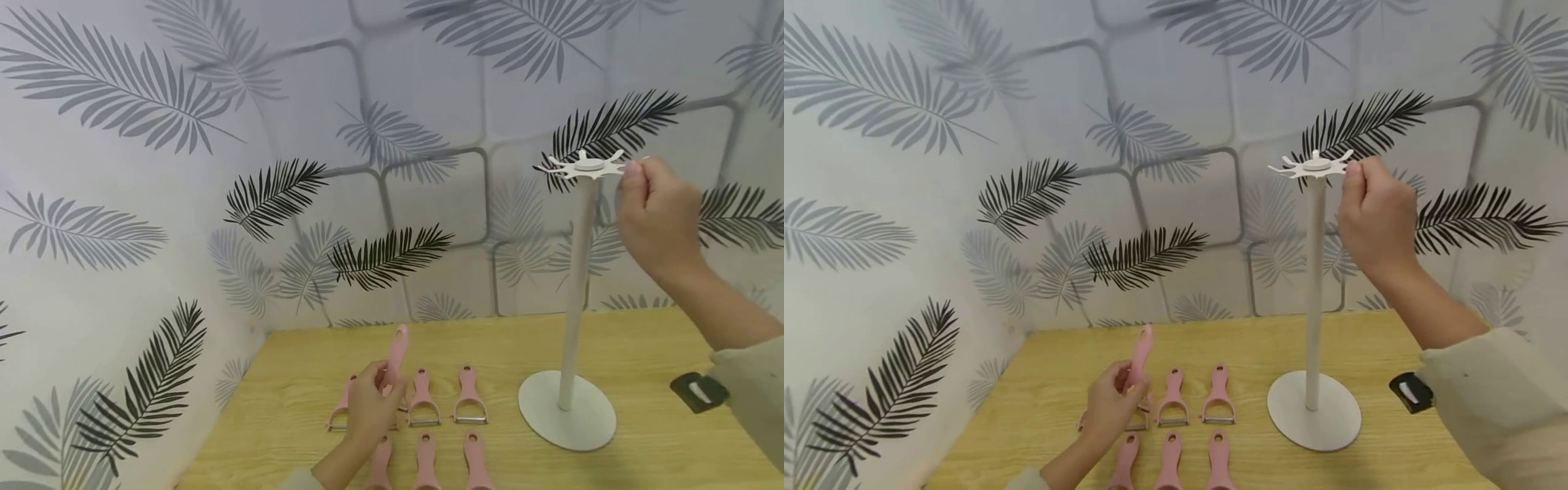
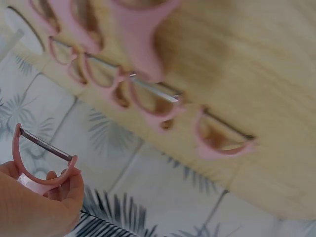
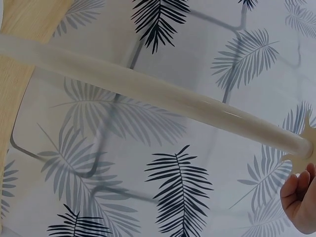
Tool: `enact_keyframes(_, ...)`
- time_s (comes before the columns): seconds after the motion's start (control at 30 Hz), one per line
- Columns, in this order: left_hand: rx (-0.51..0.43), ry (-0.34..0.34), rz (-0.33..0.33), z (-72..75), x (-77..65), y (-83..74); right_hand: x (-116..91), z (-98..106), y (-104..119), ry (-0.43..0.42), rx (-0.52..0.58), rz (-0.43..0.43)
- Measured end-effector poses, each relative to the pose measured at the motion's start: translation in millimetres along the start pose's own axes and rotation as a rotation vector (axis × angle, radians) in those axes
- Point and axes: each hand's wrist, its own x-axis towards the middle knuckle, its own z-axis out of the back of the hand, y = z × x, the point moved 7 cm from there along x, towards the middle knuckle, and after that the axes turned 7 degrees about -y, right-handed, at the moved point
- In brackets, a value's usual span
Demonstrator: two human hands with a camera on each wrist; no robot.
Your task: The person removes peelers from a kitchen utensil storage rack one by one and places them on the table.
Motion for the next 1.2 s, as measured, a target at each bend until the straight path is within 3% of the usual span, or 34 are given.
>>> enact_keyframes(0.23, 0.099, 0.024, 0.046, 18.6, -12.2, 30.3, 0, 3, 1, -0.018, 0.018, 0.001)
enact_keyframes(0.5, 0.148, 0.028, 0.069, 27.1, -22.2, 47.5, -2, 1, -1, 0.009, 0.010, -0.022)
enact_keyframes(0.83, 0.301, 0.052, 0.184, 39.4, -38.9, 77.3, -4, -2, 0, 0.014, 0.046, -0.060)
enact_keyframes(0.93, 0.356, 0.080, 0.241, 43.7, -46.3, 86.4, -7, -4, -5, 0.043, 0.044, -0.120)
enact_keyframes(1.1, 0.452, 0.201, 0.330, 50.6, -56.6, 107.3, -23, -7, -19, 0.142, 0.021, -0.170)
enact_keyframes(1.2, 0.526, 0.221, 0.380, 54.1, -63.0, 108.1, -34, -6, -27, 0.186, 0.020, -0.184)
